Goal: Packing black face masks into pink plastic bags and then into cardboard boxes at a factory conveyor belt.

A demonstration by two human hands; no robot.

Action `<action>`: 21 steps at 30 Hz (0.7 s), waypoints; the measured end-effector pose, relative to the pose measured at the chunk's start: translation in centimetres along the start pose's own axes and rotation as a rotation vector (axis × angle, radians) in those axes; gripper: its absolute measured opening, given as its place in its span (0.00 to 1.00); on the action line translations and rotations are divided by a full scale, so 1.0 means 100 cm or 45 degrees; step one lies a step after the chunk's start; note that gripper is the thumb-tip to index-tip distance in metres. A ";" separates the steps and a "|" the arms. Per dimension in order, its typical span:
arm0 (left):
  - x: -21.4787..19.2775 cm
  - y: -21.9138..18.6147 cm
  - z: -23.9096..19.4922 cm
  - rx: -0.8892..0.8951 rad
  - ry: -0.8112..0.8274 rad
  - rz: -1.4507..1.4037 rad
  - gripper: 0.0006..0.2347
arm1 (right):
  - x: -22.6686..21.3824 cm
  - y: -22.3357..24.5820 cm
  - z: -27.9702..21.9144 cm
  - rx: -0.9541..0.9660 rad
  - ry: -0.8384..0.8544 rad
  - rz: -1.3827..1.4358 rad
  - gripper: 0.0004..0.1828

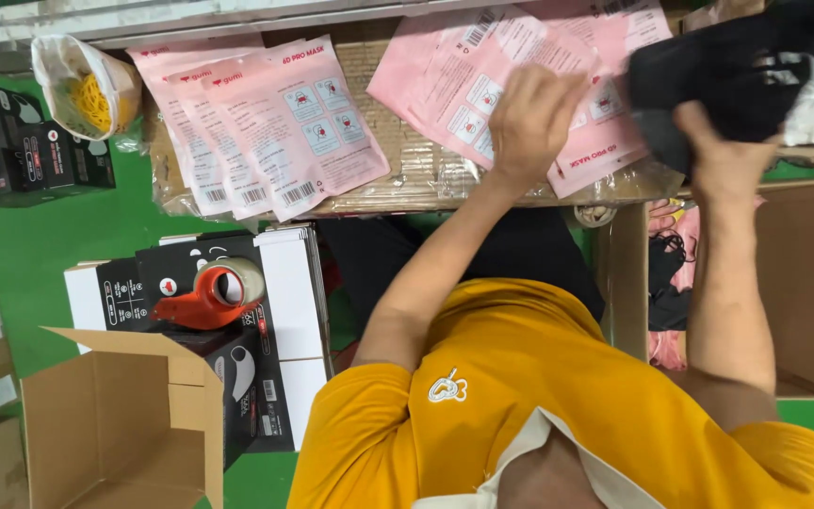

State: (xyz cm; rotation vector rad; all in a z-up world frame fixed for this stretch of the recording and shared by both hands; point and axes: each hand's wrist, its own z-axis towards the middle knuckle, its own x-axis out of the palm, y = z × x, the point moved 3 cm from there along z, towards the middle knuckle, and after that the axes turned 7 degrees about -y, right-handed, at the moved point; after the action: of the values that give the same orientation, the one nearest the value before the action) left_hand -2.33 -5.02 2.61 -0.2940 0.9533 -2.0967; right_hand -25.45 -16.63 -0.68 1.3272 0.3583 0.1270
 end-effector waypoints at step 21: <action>0.017 0.045 -0.065 0.391 0.256 0.825 0.02 | 0.063 0.020 -0.045 0.344 -0.034 0.656 0.36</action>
State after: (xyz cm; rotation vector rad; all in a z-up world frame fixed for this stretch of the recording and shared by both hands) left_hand -4.09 -4.67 -5.33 0.3509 0.6975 -1.6438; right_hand -20.79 -10.17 -0.73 1.6664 0.0011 0.5055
